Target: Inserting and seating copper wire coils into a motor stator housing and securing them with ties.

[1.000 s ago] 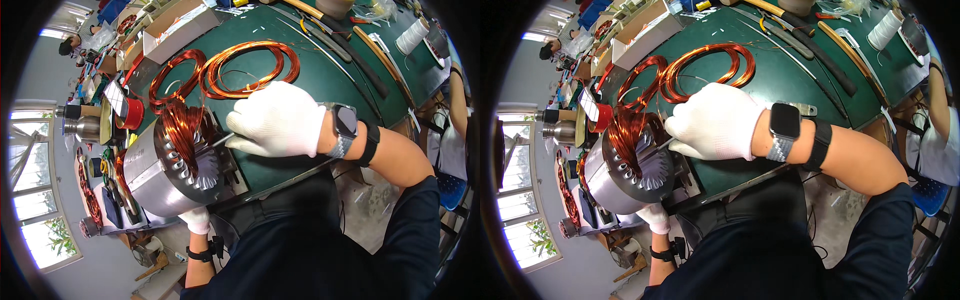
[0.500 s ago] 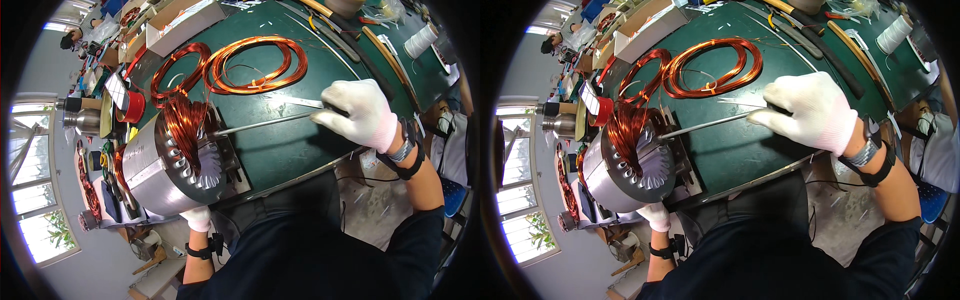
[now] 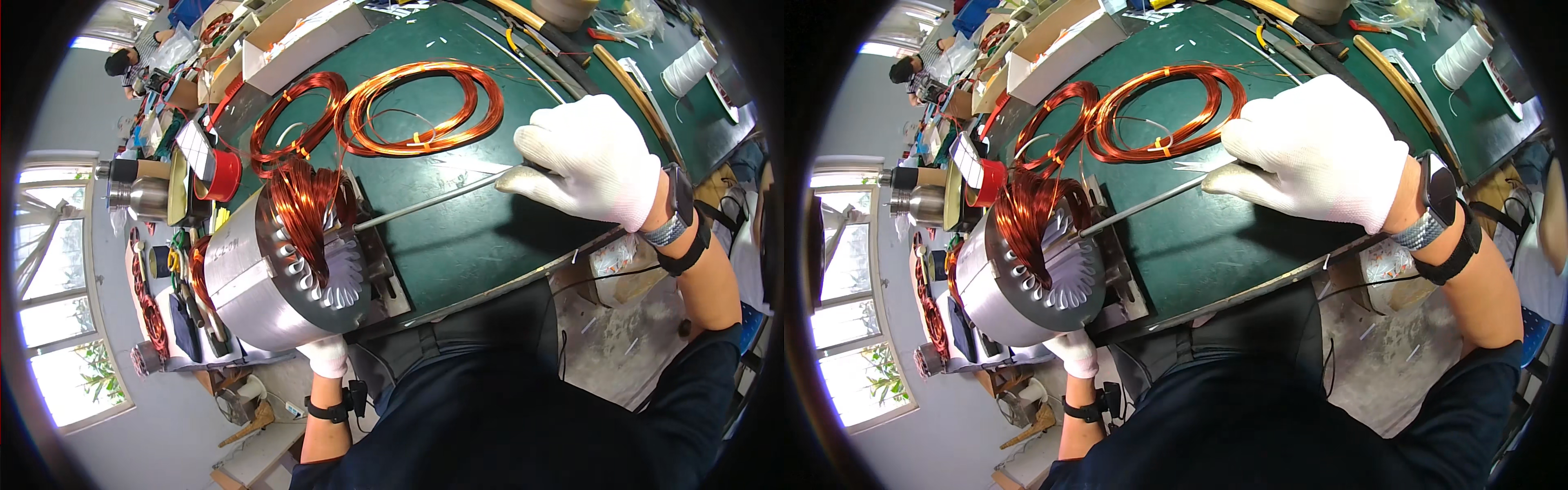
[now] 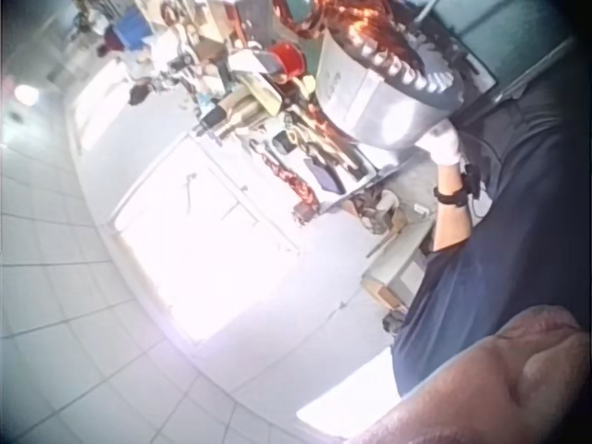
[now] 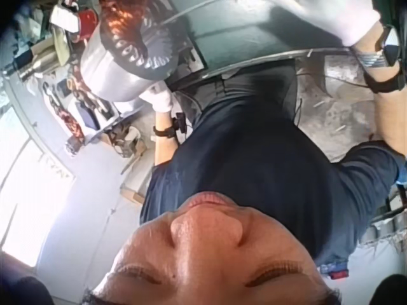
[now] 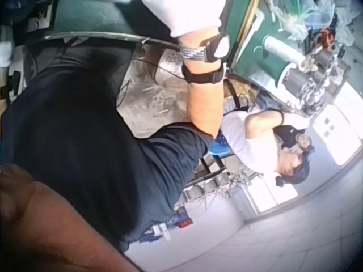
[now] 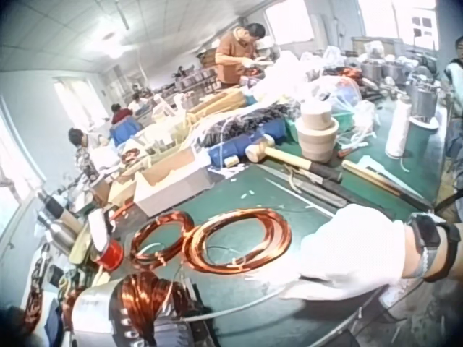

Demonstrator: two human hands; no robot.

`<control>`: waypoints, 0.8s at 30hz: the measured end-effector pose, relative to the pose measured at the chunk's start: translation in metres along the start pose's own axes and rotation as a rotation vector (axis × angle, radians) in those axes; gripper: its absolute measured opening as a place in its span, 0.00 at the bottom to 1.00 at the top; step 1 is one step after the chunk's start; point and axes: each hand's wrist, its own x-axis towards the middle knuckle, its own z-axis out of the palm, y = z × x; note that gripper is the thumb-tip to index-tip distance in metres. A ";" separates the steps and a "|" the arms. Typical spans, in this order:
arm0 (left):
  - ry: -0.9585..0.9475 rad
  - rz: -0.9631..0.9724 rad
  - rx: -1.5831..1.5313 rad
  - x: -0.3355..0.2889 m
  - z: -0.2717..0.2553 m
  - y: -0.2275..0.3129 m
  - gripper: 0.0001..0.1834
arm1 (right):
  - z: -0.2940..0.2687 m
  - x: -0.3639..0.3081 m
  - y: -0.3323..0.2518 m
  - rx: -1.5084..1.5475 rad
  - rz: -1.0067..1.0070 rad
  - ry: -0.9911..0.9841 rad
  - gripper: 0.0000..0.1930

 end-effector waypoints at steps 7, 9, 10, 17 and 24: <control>-0.117 0.234 0.471 0.009 0.002 0.009 0.26 | 0.027 0.033 -0.036 0.036 -0.018 -0.077 0.21; -0.091 0.101 0.227 0.010 -0.004 -0.003 0.25 | 0.030 0.039 -0.035 0.076 0.007 -0.118 0.21; -0.064 -0.036 -0.015 0.010 -0.007 -0.009 0.24 | 0.026 0.039 -0.034 0.071 -0.008 -0.121 0.21; -0.100 0.035 0.100 0.008 -0.007 -0.013 0.25 | 0.018 0.027 -0.016 0.061 -0.032 -0.028 0.20; -0.040 0.009 0.092 0.011 0.001 -0.003 0.22 | 0.015 0.023 -0.007 0.082 -0.025 -0.015 0.20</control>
